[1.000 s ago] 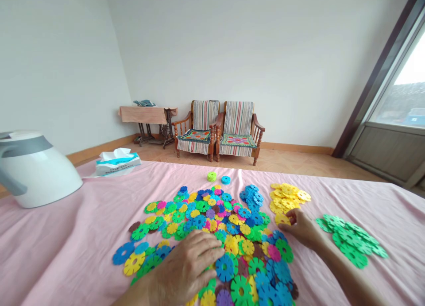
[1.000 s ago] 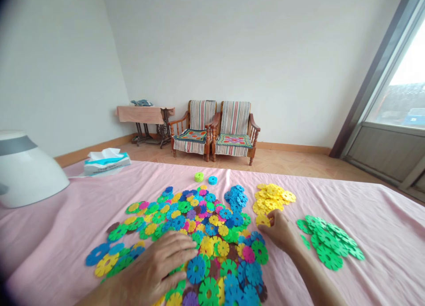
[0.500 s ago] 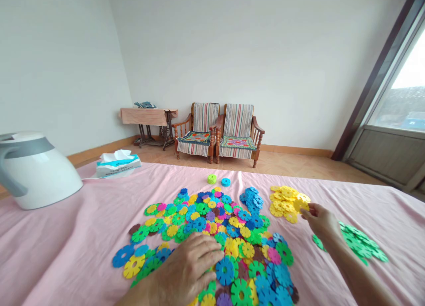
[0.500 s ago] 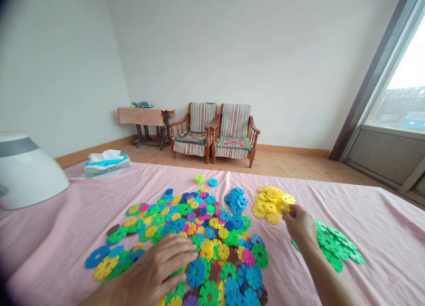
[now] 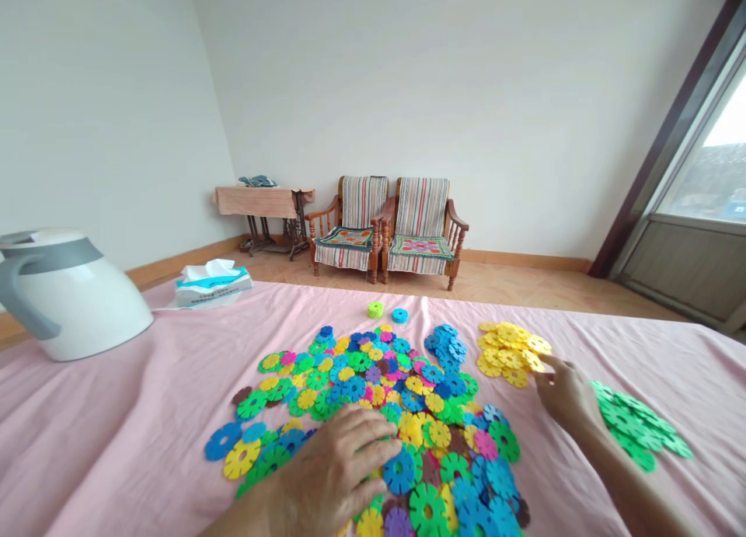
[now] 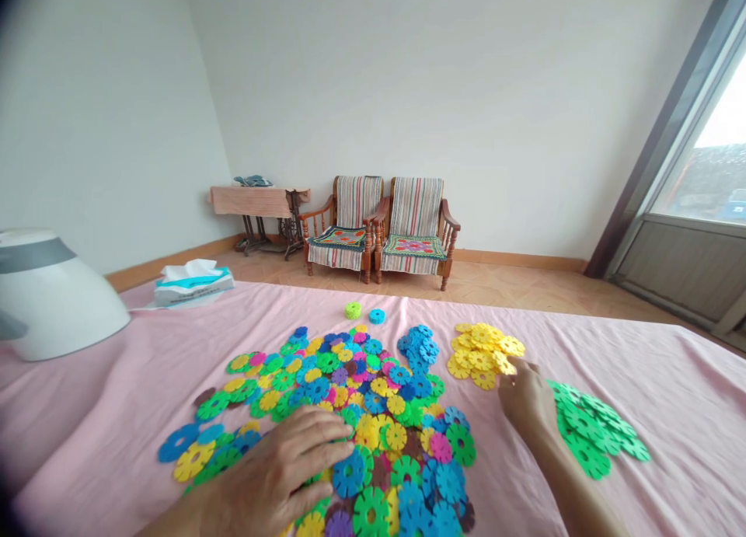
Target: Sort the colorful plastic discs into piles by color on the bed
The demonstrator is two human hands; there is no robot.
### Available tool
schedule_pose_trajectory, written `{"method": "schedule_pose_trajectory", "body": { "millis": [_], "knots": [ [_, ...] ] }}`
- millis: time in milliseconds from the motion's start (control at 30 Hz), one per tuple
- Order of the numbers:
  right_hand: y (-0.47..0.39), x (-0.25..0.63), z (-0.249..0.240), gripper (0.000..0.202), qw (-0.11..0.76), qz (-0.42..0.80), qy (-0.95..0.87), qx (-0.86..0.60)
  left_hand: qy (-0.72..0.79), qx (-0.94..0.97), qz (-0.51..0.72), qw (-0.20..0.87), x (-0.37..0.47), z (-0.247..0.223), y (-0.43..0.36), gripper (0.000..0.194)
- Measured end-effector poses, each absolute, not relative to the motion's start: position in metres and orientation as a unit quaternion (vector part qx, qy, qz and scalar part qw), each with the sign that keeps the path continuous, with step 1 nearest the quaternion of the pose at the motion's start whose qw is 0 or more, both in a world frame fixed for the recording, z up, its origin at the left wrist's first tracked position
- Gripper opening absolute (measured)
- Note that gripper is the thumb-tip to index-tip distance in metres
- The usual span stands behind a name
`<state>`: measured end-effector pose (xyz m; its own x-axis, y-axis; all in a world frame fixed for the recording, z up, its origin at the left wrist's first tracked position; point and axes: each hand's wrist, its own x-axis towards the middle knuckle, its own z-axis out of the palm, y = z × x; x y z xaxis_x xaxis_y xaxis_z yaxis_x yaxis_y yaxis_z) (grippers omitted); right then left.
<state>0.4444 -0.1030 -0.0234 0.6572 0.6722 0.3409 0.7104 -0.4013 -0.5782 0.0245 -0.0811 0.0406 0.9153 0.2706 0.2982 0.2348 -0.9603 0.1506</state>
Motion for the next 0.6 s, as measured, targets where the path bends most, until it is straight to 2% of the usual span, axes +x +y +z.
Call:
{"method": "schedule_pose_trajectory", "body": {
  "millis": [100,200,300,433,600],
  "knots": [
    [-0.102,0.42,-0.008,0.04,0.362,-0.011,-0.461,-0.811,0.109,0.986,0.119,0.039,0.027,0.045,-0.085,0.042],
    [-0.105,0.373,0.014,0.029,0.358,0.1,-0.576,-0.728,0.088,0.99,0.105,0.033,0.03,0.05,-0.089,0.043],
    [-0.118,0.318,0.033,0.022,0.324,0.191,-0.675,-0.634,0.097,0.985,0.139,0.025,0.032,0.051,-0.09,0.034],
    [-0.139,0.267,0.043,0.025,0.274,0.185,-0.732,-0.596,0.14,0.966,0.216,0.023,0.032,0.043,-0.084,0.013],
    [-0.144,0.253,0.046,0.028,0.181,0.136,-0.735,-0.639,0.194,0.945,0.264,0.011,0.029,0.029,-0.076,0.01]
  ]
}}
